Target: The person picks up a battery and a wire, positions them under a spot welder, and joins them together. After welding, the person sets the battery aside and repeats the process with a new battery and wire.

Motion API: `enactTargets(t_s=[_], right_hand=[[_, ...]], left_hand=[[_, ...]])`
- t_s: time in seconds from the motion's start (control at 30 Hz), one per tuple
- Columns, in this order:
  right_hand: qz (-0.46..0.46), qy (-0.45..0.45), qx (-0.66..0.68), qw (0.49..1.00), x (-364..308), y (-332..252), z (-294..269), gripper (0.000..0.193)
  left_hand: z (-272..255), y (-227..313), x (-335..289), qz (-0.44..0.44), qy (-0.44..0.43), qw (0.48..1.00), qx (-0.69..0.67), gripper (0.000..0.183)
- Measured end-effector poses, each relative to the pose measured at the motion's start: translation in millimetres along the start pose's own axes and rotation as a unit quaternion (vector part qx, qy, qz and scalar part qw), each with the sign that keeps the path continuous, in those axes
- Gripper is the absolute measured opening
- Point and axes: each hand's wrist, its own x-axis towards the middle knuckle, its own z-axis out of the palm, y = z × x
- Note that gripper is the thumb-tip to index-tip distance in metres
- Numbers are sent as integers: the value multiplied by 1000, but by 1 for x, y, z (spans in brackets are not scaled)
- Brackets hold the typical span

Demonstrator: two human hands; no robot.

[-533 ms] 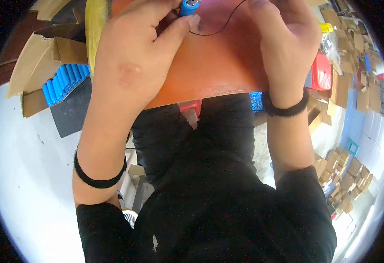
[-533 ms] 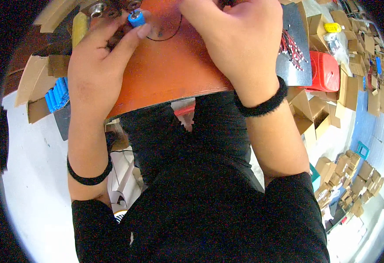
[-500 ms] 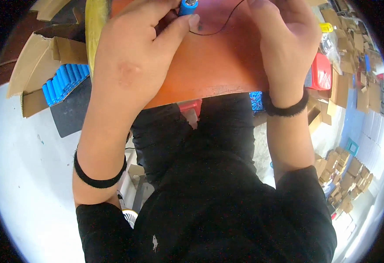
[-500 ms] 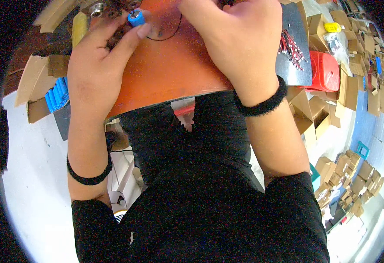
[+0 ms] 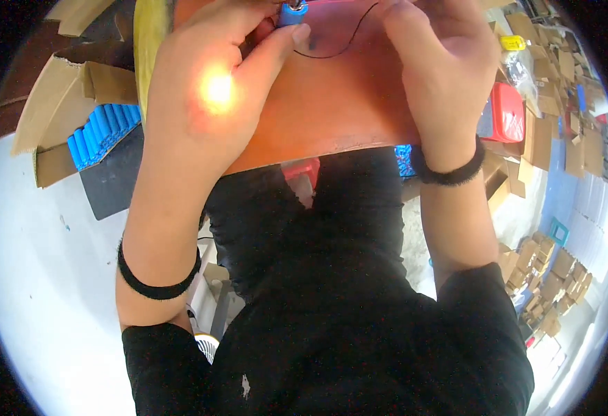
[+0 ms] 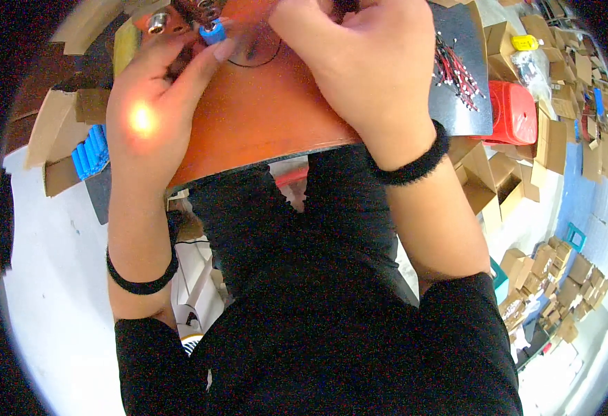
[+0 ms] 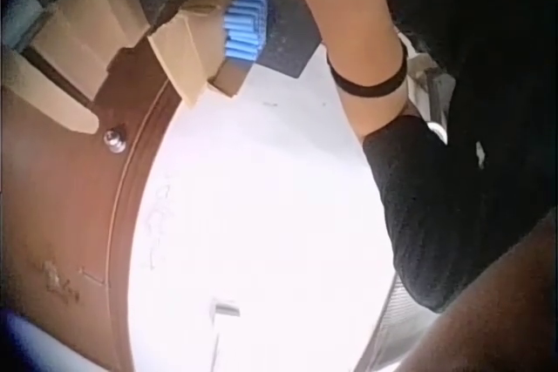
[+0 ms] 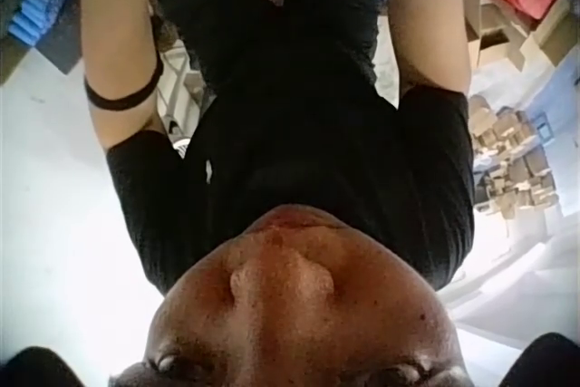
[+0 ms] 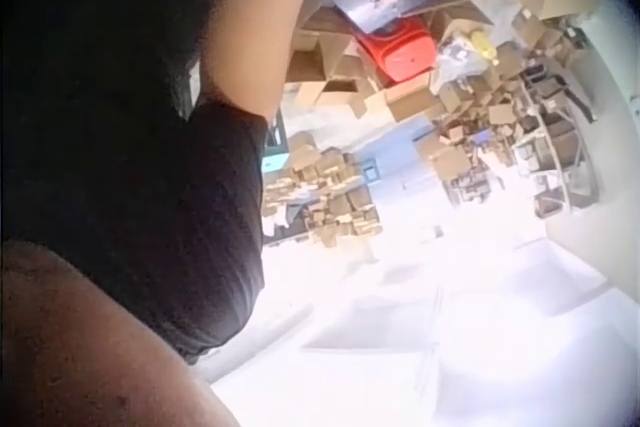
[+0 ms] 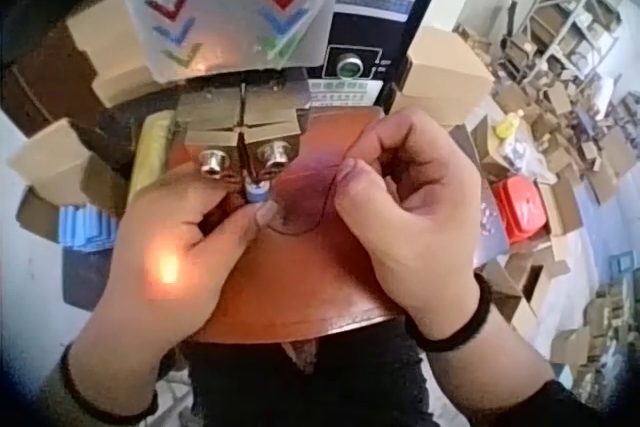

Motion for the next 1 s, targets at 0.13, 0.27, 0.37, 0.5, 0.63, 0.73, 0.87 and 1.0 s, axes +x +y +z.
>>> enactTargets(t_s=[0.13,0.27,0.37,0.5,0.63,0.73,0.87,1.0], right_hand=[[-27,18,-106,994,-2,1,-3,4],[-93,-31,-70,993,-12,-10,-30,2],[-112,-37,-48,992,-43,-32,-70,7],[-47,4,-56,997,-95,-41,-133,5],[163,94,-271,944,-156,-2,-208,4],[232,41,-374,897,-178,43,-229,8],[215,-2,-477,852,-177,66,-233,19],[84,38,-484,870,-126,37,-188,25]], left_hand=[[3,3,3,27,-16,999,-36,28],[-3,1,-12,221,14,975,-14,20],[-31,-8,-45,292,75,953,34,12],[-93,-79,-62,124,108,956,241,13],[-101,-130,-51,124,24,885,447,29],[-111,-144,-43,67,-61,895,438,32],[-136,-150,-40,75,-72,924,369,31],[-133,-112,-53,-67,52,972,221,24]])
